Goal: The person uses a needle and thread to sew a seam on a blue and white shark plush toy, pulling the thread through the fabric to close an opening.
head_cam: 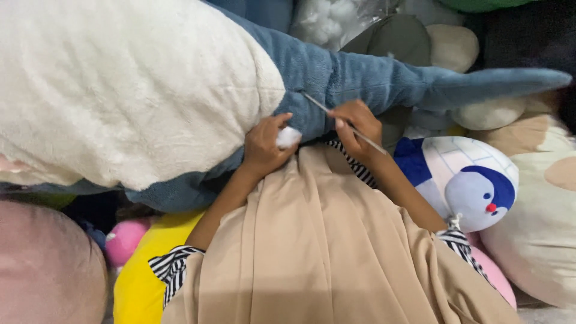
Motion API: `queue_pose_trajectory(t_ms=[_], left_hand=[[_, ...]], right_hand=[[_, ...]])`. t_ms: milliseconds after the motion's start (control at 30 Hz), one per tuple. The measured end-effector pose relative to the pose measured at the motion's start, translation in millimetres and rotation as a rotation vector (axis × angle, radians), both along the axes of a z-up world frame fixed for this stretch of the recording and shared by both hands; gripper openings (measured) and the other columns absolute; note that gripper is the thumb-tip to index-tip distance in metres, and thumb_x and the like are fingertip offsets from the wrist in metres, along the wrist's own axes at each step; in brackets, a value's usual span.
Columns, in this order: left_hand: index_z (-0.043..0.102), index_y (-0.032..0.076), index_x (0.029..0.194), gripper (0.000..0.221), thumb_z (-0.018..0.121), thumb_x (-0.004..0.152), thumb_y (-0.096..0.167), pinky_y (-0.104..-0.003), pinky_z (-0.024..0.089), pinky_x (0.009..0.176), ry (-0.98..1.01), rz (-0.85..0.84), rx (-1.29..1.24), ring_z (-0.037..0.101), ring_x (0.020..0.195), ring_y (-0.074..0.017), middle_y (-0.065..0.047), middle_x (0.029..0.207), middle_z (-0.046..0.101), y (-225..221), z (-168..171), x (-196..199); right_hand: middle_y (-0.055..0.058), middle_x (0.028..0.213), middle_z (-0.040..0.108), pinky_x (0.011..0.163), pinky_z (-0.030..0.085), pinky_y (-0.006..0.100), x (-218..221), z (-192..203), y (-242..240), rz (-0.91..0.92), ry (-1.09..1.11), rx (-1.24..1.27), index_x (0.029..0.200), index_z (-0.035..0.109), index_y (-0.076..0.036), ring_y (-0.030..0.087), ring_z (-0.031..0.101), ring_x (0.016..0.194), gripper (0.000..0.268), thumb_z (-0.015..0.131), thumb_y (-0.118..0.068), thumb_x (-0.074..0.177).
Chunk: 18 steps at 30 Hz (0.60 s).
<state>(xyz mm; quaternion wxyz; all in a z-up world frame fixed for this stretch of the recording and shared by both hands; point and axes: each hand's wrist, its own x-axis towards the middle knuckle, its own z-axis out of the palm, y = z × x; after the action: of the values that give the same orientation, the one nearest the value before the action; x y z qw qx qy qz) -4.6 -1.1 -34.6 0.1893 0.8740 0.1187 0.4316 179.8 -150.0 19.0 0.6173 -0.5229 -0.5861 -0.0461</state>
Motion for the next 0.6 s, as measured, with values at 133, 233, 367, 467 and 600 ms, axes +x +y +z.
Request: queue_pose_trajectory(t_ms=[133,233,367,467,600], left_hand=[[0.069,0.009,0.122,0.044,0.077,0.09,0.038,-0.038,0.058,0.075,-0.044,-0.021,-0.04,0.07,0.082,-0.0257,-0.006,0.096,0.068,2,4,0],[0.069,0.009,0.12,0.041,0.079,0.088,0.032,-0.038,0.058,0.077,-0.06,-0.058,-0.05,0.071,0.086,-0.0266,-0.006,0.101,0.07,3,4,1],[0.07,0.008,0.118,0.037,0.073,0.093,0.035,-0.038,0.058,0.076,-0.089,-0.037,-0.034,0.072,0.085,-0.0268,-0.006,0.101,0.071,1,4,1],[0.07,0.007,0.117,0.035,0.072,0.094,0.034,-0.038,0.058,0.075,-0.092,-0.051,-0.033,0.071,0.084,-0.0272,-0.006,0.099,0.071,0,12,0],[0.07,0.006,0.118,0.032,0.074,0.092,0.026,-0.039,0.058,0.073,-0.107,-0.077,-0.058,0.07,0.079,-0.0288,-0.008,0.095,0.07,0,14,3]], right_hand=[[0.019,0.095,0.075,0.08,0.056,0.047,-10,-1,1,0.012,-0.057,-0.005,0.105,0.079,0.005,0.038,0.07,0.082,0.02,0.062,-0.006,0.1],[0.02,0.102,0.076,0.079,0.056,0.051,-13,-18,33,0.032,-0.128,0.037,0.11,0.077,0.003,0.04,0.073,0.088,0.017,0.065,-0.002,0.101],[0.022,0.111,0.073,0.077,0.059,0.048,-21,-14,58,-0.024,-0.216,0.029,0.114,0.076,0.002,0.038,0.07,0.091,0.018,0.064,0.0,0.102],[0.024,0.102,0.074,0.07,0.058,0.048,-21,13,38,-0.018,-0.2,0.05,0.107,0.076,0.005,0.038,0.069,0.081,0.015,0.063,0.003,0.101],[0.016,0.082,0.073,0.06,0.054,0.042,-22,28,17,-0.035,-0.335,0.154,0.082,0.073,-0.002,0.029,0.063,0.06,0.013,0.066,-0.001,0.093]])
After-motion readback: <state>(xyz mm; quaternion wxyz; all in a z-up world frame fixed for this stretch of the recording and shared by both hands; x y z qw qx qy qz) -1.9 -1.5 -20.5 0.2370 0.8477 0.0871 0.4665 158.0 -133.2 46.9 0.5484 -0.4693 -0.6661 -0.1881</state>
